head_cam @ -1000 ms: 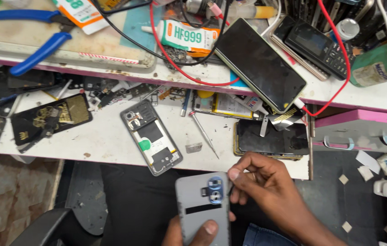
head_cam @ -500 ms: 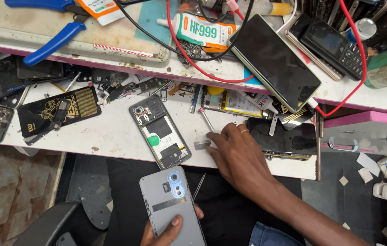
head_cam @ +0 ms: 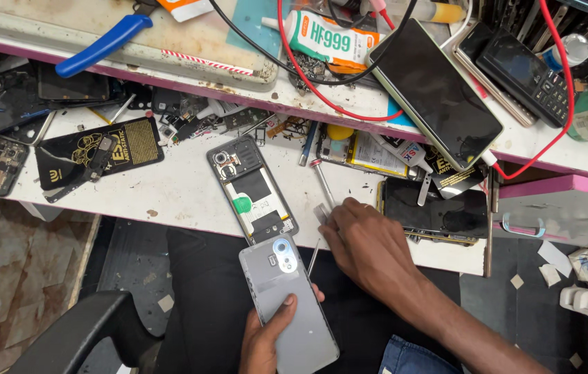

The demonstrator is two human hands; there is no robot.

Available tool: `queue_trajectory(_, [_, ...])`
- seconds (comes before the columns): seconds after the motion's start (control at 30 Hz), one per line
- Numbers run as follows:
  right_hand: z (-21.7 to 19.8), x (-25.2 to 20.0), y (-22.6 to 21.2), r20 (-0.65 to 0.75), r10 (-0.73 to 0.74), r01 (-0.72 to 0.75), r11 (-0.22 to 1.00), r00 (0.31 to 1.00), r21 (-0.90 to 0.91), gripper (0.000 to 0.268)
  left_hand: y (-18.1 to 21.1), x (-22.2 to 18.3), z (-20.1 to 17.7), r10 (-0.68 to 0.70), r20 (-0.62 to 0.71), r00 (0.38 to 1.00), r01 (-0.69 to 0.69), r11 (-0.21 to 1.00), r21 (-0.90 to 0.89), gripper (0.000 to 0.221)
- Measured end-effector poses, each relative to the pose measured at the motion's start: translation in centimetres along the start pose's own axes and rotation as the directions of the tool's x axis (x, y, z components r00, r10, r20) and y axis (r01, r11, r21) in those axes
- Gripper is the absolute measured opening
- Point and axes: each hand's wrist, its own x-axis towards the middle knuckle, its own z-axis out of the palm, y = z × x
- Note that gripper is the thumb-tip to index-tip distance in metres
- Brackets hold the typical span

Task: The person uses a metal prying tool to separate the back cover of a gray smartphone. They work along the edges and around the camera module, gradually prying the cover away from the frame.

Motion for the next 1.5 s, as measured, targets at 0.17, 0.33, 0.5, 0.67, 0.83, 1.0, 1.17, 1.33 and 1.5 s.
queue_trajectory(0.17, [-1.2,-0.1,0.4,0.035,-0.086,0.08,0.988,0.996,0.13,0.042,-0.8,0.0,0.2,-0.009,-0.046,0.999,0.011,0.999,0.03,0.046])
queue_trajectory(0.33, [-1.1,0.7,0.5,0.098,-0.008,-0.006,0.99,0.995,0.138,0.037,-0.9,0.2,0.1,0.058,0.028,0.998,-0.061,0.992,0.107,0.045])
queue_trajectory(0.5, [-1.0,0.7,0.4,0.139,0.103,-0.121,0.984,0.985,0.13,0.036,-0.8,0.4,0.5,-0.038,-0.055,0.998,0.041,0.998,0.057,0.046])
queue_trajectory(0.67, [-1.4,1.0,0.4,0.158,0.14,-0.156,0.983,0.978,0.097,0.039,-0.3,0.2,0.8,-0.067,-0.087,0.994,0.074,0.994,0.082,0.045])
queue_trajectory(0.83, [-0.7,0.5,0.4,0.114,0.117,-0.131,0.982,0.987,0.134,0.031,-0.2,0.1,0.8,-0.033,-0.065,0.997,0.041,0.992,0.122,0.044])
queue_trajectory(1.0, [0.5,-1.4,0.8,-0.106,-0.062,0.091,0.953,0.992,0.29,0.02,-0.7,-0.2,1.1,0.081,-0.013,0.997,-0.075,0.967,0.243,0.047])
queue_trajectory(1.17, [0.9,-1.9,0.8,0.056,0.152,-0.162,0.926,0.987,0.341,0.035,-1.2,-0.8,1.9,0.145,-0.023,0.989,-0.124,0.906,0.404,0.05])
queue_trajectory(1.33, [0.8,-1.7,0.1,0.013,0.138,-0.134,0.93,0.99,0.342,0.023,-1.0,-0.5,2.3,0.044,-0.077,0.996,-0.006,0.903,0.43,0.05])
queue_trajectory(1.5, [0.6,-1.8,0.0,-0.003,0.059,-0.055,0.946,0.998,0.321,0.023,-1.2,-0.5,2.1,0.088,-0.038,0.995,-0.065,0.912,0.405,0.05])
